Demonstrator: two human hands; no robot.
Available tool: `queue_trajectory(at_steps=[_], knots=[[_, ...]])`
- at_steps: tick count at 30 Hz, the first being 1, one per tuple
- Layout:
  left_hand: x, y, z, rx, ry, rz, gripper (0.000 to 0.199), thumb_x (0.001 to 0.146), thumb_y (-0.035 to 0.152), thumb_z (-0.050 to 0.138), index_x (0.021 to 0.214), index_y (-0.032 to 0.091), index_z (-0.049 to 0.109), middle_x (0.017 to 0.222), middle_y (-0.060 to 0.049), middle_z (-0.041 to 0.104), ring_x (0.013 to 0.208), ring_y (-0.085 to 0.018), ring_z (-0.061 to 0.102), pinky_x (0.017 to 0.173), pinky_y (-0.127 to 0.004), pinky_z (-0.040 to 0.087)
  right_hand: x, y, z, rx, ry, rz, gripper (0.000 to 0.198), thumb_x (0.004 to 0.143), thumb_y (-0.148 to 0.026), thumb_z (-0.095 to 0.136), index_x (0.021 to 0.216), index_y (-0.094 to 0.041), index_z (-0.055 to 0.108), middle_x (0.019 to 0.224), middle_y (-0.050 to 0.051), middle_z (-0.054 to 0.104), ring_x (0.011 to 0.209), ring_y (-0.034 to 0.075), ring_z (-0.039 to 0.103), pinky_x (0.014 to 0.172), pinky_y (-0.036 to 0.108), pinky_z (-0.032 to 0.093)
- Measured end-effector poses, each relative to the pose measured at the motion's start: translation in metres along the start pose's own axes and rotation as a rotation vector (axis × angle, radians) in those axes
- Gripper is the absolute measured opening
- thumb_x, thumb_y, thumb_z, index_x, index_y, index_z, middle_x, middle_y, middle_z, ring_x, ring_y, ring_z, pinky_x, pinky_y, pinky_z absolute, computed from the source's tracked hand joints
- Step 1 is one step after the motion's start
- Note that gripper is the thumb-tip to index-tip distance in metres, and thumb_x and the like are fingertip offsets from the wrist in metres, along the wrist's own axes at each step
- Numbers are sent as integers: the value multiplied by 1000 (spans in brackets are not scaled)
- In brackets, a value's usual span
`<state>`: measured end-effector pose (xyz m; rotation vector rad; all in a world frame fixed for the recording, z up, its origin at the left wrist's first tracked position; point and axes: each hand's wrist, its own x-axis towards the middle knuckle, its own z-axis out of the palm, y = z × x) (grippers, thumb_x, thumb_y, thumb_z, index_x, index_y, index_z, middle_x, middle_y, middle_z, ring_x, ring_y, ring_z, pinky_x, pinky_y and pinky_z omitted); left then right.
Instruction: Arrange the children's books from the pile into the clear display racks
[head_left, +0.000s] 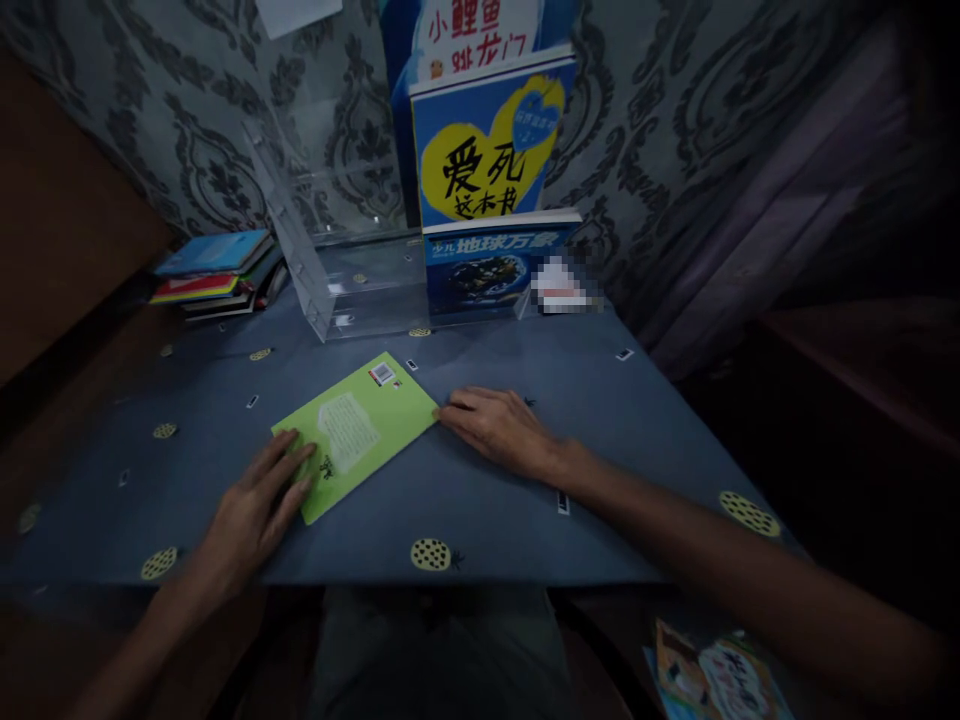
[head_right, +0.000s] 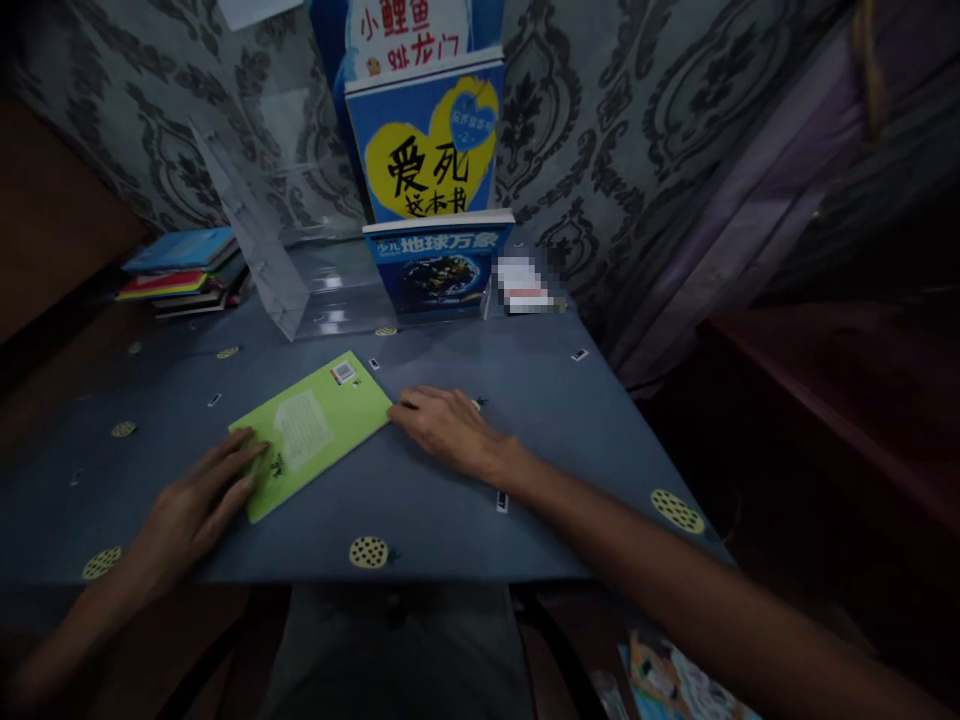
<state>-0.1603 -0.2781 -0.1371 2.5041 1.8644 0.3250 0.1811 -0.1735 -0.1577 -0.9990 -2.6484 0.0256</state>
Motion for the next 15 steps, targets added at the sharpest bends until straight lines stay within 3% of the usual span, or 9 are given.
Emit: queue_trajectory(at_steps=[4, 8, 15], knots=[[4, 18, 4, -53, 62, 86, 43, 104, 38, 39, 135, 20, 63, 145, -13, 62, 141, -29, 51, 112, -47, 50, 15, 23, 5, -78, 4, 75, 20, 100, -18, 53, 104, -21, 73, 91, 6, 68, 80, 18, 58, 59, 28, 27], [16, 37, 6, 9, 64, 192, 45, 100, 47, 49, 131, 20, 66, 141, -14, 64, 136, -32, 56, 105, -50, 56, 29, 45, 9, -56, 45, 148, 24, 100, -20, 52, 105, -22, 75, 92, 6, 68, 83, 19, 60, 62, 28, 31], [39, 44, -16, 160, -181, 369, 39, 101, 40, 53, 132, 20, 65, 139, -14, 65, 125, -30, 64, 103, -47, 55, 31, 46, 12, -22, 71, 173, 30, 101, -22, 47, 114, -21, 74, 95, 9, 68, 87, 22, 61, 65, 31, 34]])
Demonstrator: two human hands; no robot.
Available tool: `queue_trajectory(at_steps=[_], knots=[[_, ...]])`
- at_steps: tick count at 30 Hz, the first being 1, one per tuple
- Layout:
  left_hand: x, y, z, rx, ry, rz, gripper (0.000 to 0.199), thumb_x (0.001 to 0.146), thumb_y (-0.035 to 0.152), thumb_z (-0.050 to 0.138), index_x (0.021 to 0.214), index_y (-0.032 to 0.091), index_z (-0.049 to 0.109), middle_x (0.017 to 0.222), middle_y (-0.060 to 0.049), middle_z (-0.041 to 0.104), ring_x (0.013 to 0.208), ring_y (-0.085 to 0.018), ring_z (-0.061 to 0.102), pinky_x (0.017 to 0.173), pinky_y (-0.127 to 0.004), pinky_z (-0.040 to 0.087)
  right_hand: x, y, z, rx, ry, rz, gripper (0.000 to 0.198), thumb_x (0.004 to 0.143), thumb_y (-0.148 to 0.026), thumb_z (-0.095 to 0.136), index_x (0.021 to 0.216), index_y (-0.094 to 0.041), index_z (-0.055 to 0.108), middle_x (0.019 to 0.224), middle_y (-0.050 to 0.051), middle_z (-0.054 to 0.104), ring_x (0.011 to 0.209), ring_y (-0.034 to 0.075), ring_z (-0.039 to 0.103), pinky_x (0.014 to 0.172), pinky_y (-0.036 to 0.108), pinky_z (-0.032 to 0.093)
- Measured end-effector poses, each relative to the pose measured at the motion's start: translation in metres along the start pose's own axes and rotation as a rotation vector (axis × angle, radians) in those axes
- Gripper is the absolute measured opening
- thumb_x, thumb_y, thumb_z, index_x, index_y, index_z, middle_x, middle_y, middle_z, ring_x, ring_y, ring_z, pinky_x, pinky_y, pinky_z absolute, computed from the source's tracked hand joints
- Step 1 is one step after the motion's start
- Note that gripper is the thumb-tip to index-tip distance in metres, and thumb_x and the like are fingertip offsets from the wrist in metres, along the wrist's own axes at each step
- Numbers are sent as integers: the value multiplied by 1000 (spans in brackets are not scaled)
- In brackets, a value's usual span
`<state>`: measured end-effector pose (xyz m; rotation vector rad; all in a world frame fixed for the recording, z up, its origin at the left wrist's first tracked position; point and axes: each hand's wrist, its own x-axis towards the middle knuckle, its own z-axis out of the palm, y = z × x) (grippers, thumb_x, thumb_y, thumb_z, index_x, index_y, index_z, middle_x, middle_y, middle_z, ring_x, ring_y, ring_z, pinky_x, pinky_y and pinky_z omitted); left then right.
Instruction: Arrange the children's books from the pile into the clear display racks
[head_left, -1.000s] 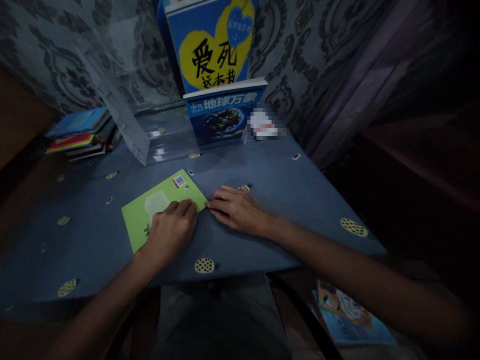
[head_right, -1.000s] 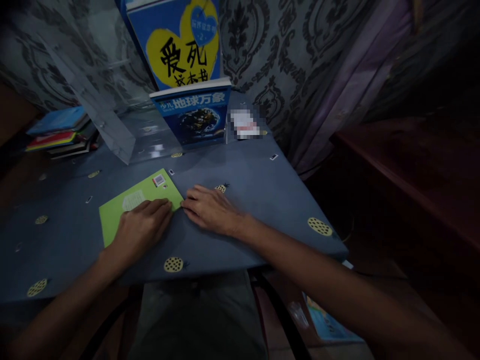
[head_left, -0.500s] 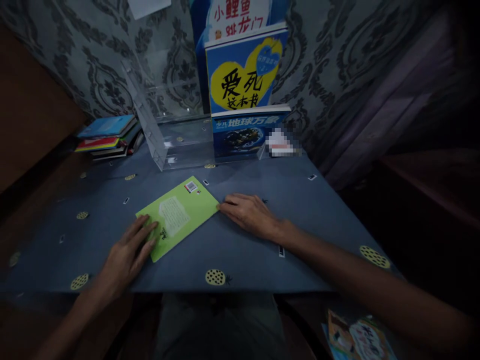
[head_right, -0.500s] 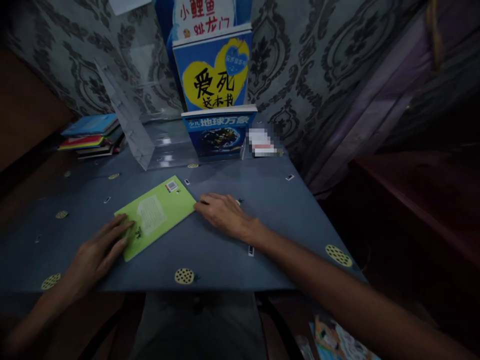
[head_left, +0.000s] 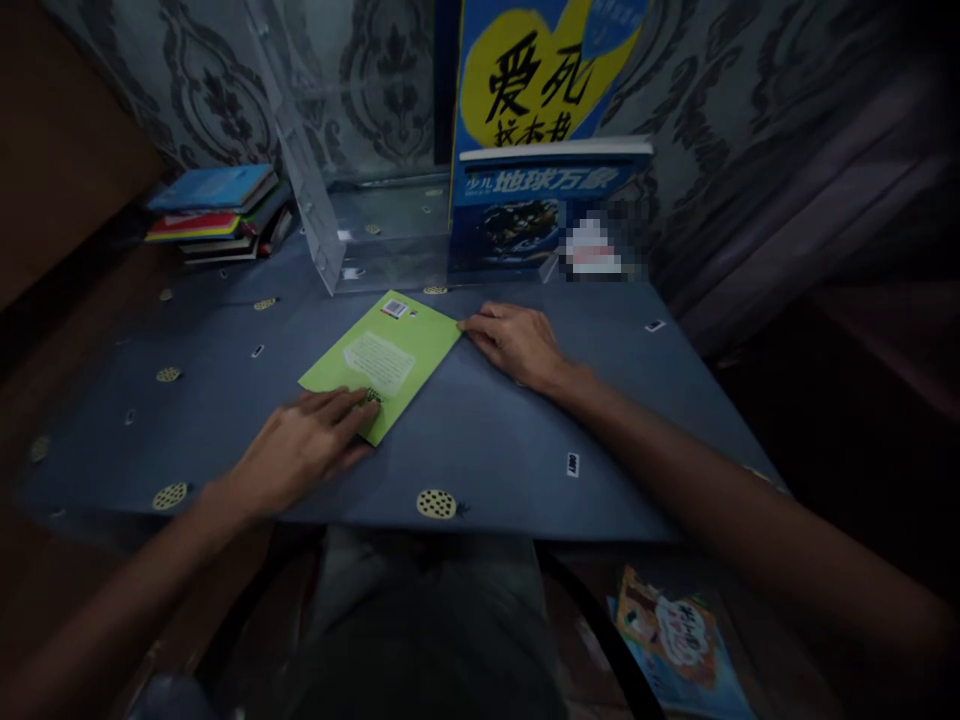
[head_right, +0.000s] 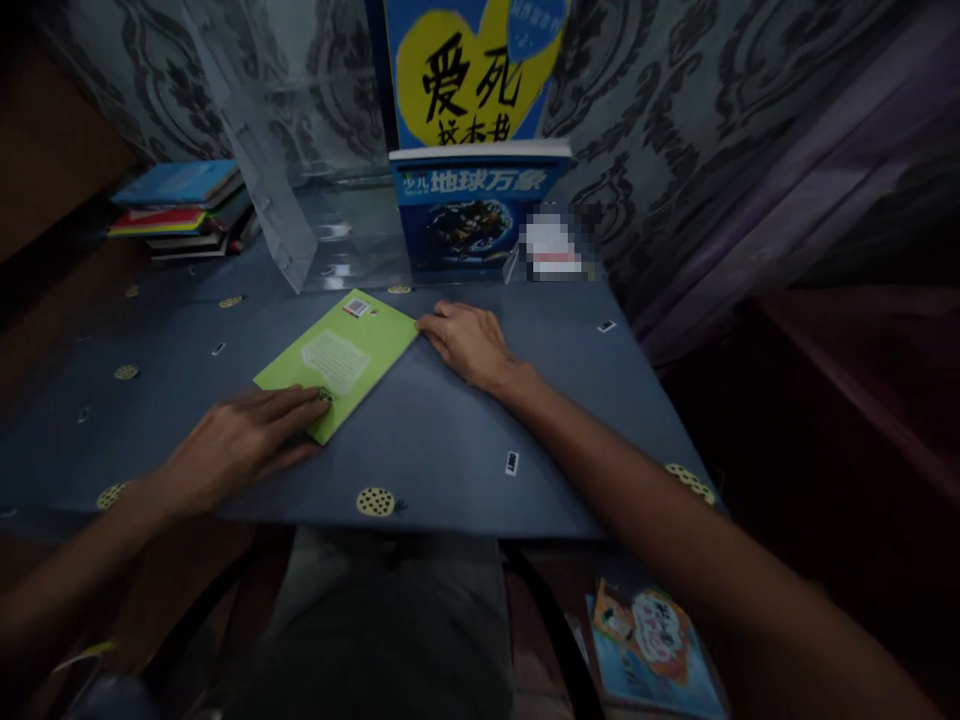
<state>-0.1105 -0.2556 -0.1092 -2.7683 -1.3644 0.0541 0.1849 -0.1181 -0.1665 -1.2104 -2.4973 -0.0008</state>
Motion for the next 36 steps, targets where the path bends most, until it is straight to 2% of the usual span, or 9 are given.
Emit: queue_trajectory(at_steps=[3, 8, 14, 19, 25, 31, 36], knots=[[5, -10, -9, 1, -72, 83, 38, 101, 36, 53, 133, 20, 64, 138, -14, 66, 122, -29, 66, 102, -47, 55, -5, -9, -2, -15, 7, 28, 31, 101, -21, 46, 114, -19, 73, 97, 11, 68, 90, 23, 59, 65, 31, 35], [7, -22, -9, 47, -57, 226, 37, 104, 33, 47, 132, 16, 64, 135, -16, 68, 115, -29, 69, 94, -43, 58, -18, -33, -5, -2, 28, 9, 29, 101, -19, 46, 112, -17, 72, 100, 13, 65, 94, 25, 57, 64, 31, 38], [2, -32, -5, 69, -64, 330, 44, 99, 15, 47, 142, 15, 55, 141, -17, 63, 125, -30, 64, 91, -40, 59, -31, -73, -2, 169, 61, -210, 25, 102, -19, 46, 110, -16, 70, 107, 13, 65, 94, 23, 60, 68, 31, 46], [-2, -38, -3, 39, -69, 329, 44, 98, 13, 45, 140, 18, 57, 139, -13, 66, 124, -27, 65, 92, -37, 59, -37, -96, -1, 280, 72, -379, 28, 105, -19, 43, 108, -14, 71, 105, 12, 67, 96, 22, 63, 79, 35, 55], [0, -40, 1, -66, 28, 277, 35, 103, 24, 43, 130, 21, 65, 127, -12, 73, 110, -24, 72, 87, -36, 60, -41, -101, 0, 345, 129, -440, 28, 105, -18, 44, 114, -12, 70, 106, 13, 70, 98, 21, 65, 86, 37, 59], [1, -40, -3, -145, 4, 251, 34, 103, 26, 44, 127, 24, 68, 122, -9, 75, 106, -23, 73, 88, -35, 58, -42, -100, 1, 311, 100, -506, 27, 104, -20, 46, 114, -14, 71, 111, 14, 70, 102, 23, 66, 87, 39, 59], [2, -38, -4, -150, -8, 243, 33, 102, 25, 45, 126, 24, 68, 120, -8, 76, 106, -22, 73, 87, -33, 58, -41, -101, 2, 315, 82, -505, 28, 105, -20, 46, 115, -14, 71, 116, 14, 70, 107, 23, 65, 91, 42, 59]])
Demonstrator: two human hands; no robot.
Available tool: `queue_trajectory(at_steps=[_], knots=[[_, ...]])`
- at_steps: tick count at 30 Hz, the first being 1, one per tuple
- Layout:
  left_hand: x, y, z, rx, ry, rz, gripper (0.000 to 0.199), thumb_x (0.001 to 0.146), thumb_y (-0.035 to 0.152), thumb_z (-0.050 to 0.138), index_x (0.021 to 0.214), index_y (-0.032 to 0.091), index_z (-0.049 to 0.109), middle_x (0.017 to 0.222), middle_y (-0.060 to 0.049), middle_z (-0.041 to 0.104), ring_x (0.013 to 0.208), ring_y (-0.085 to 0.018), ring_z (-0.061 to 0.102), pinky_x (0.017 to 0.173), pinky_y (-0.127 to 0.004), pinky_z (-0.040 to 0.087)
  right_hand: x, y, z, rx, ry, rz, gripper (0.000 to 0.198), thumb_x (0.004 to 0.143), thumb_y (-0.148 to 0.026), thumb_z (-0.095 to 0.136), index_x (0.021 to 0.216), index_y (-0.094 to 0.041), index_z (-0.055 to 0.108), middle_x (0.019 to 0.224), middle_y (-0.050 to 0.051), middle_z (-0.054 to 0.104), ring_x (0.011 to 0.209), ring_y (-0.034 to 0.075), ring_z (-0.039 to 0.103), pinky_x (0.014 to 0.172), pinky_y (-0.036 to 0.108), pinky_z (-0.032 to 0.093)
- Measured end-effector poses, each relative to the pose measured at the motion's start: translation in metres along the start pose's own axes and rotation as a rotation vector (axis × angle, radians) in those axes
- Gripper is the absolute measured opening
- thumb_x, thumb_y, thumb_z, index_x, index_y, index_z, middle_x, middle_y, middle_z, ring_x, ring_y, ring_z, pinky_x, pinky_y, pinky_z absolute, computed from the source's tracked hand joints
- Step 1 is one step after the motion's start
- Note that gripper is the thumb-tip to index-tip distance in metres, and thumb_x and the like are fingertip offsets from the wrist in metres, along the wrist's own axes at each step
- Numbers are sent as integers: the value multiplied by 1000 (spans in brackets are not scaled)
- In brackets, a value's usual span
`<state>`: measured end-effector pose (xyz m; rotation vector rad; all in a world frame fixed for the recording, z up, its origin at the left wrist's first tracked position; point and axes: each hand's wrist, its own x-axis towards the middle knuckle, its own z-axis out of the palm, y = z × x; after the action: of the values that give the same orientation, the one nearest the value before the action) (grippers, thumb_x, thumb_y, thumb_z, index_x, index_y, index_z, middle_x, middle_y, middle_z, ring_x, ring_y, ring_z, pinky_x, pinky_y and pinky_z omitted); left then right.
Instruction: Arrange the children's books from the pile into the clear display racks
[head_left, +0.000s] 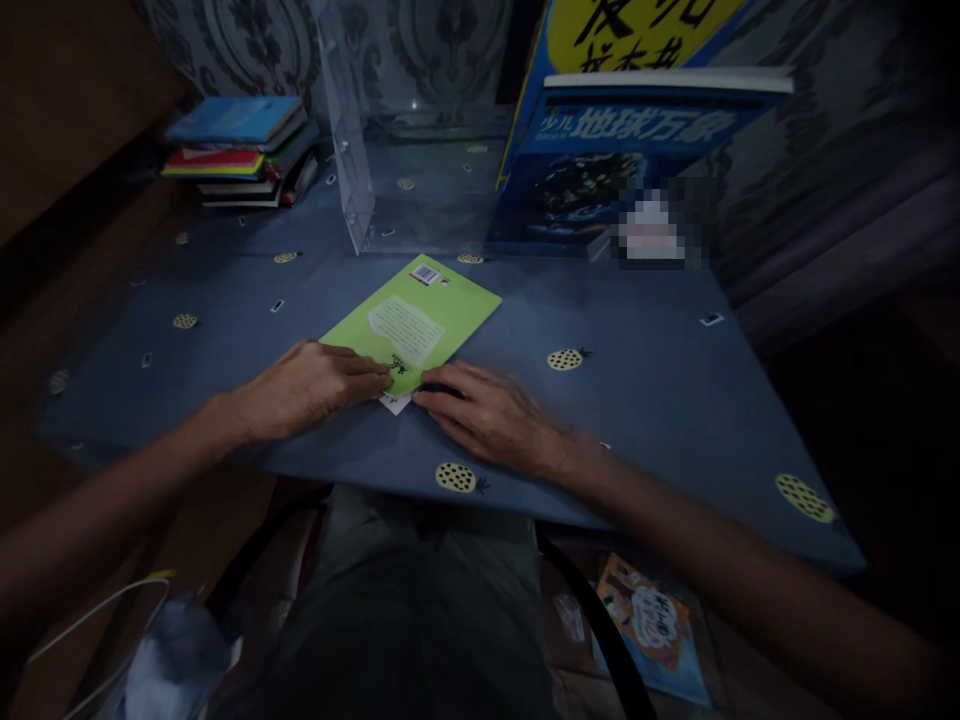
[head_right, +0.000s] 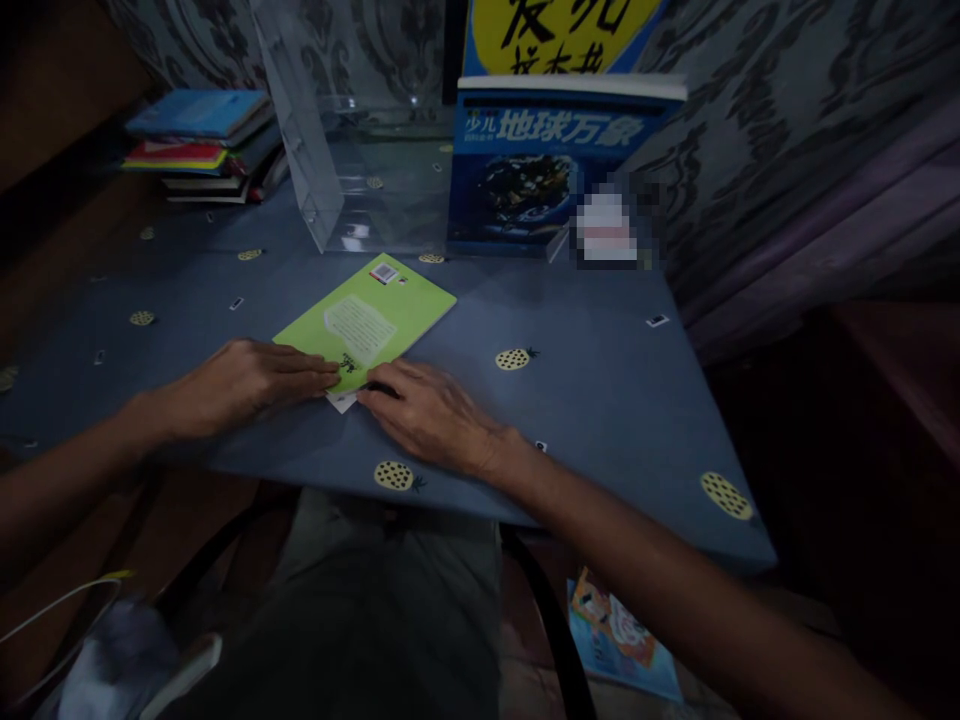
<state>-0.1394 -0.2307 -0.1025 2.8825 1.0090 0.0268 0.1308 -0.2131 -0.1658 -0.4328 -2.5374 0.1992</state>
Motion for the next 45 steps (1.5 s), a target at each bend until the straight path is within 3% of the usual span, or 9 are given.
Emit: queue_trajectory(at_steps=[14, 18, 25, 29, 32, 35, 38, 41, 45], knots=[[0, 6, 2, 46, -3, -3, 34, 102, 23, 44, 125, 23, 69, 122, -10, 74, 108, -23, 72, 87, -34, 58, 1, 1, 3, -13, -15, -16, 28, 104, -18, 46, 114, -11, 70, 111, 14, 72, 101, 23, 65, 90, 41, 58], [-3, 6, 3, -4, 2, -16, 36, 102, 24, 42, 128, 24, 68, 127, -9, 73, 115, -24, 69, 90, -35, 58, 2, -5, 2, -24, -35, -1, 31, 106, -19, 43, 123, -12, 67, 109, 13, 71, 99, 23, 64, 89, 39, 57], [-9, 3, 7, -46, 20, -36, 38, 100, 21, 45, 131, 26, 67, 135, -8, 69, 119, -25, 68, 91, -35, 57, 6, -19, 5, -58, -141, 29, 28, 101, -16, 53, 127, -13, 65, 110, 13, 68, 102, 25, 59, 82, 38, 53], [-3, 4, 9, -72, 94, -60, 31, 103, 28, 45, 117, 25, 73, 122, -7, 75, 106, -22, 71, 87, -32, 56, 7, -26, 2, -109, -226, 61, 31, 99, -15, 56, 129, -14, 64, 111, 13, 68, 104, 26, 57, 83, 39, 52], [6, -4, 12, -76, 179, -204, 33, 103, 37, 45, 105, 22, 75, 110, -9, 76, 99, -23, 70, 84, -33, 55, 9, -30, 0, -111, -239, 69, 32, 98, -15, 59, 129, -13, 64, 111, 13, 68, 103, 26, 58, 84, 39, 52], [20, -18, 15, 1, 208, -459, 37, 100, 43, 47, 115, 18, 71, 116, -13, 72, 105, -29, 66, 88, -40, 53, 9, -30, -2, -92, -208, 95, 27, 100, -17, 56, 126, -16, 65, 110, 11, 68, 102, 23, 59, 84, 38, 52], [36, -31, 15, -12, 152, -624, 46, 96, 49, 51, 127, 17, 64, 117, -14, 69, 110, -32, 63, 91, -42, 51, 8, -23, -4, -63, -166, 153, 23, 103, -22, 52, 118, -18, 69, 107, 9, 68, 98, 21, 60, 82, 35, 51], [53, -38, 13, -87, 133, -708, 46, 92, 51, 56, 124, 19, 64, 115, -13, 69, 109, -32, 64, 87, -38, 50, 7, -7, -10, -105, -118, 335, 22, 102, -25, 54, 116, -18, 70, 107, 10, 67, 98, 23, 60, 83, 37, 51], [69, -49, 14, -226, 209, -777, 44, 79, 59, 68, 98, 20, 70, 95, -12, 73, 91, -32, 68, 73, -33, 47, 7, 20, -17, -194, -64, 599, 27, 101, -27, 55, 123, -17, 69, 115, 12, 64, 105, 26, 60, 90, 42, 51]])
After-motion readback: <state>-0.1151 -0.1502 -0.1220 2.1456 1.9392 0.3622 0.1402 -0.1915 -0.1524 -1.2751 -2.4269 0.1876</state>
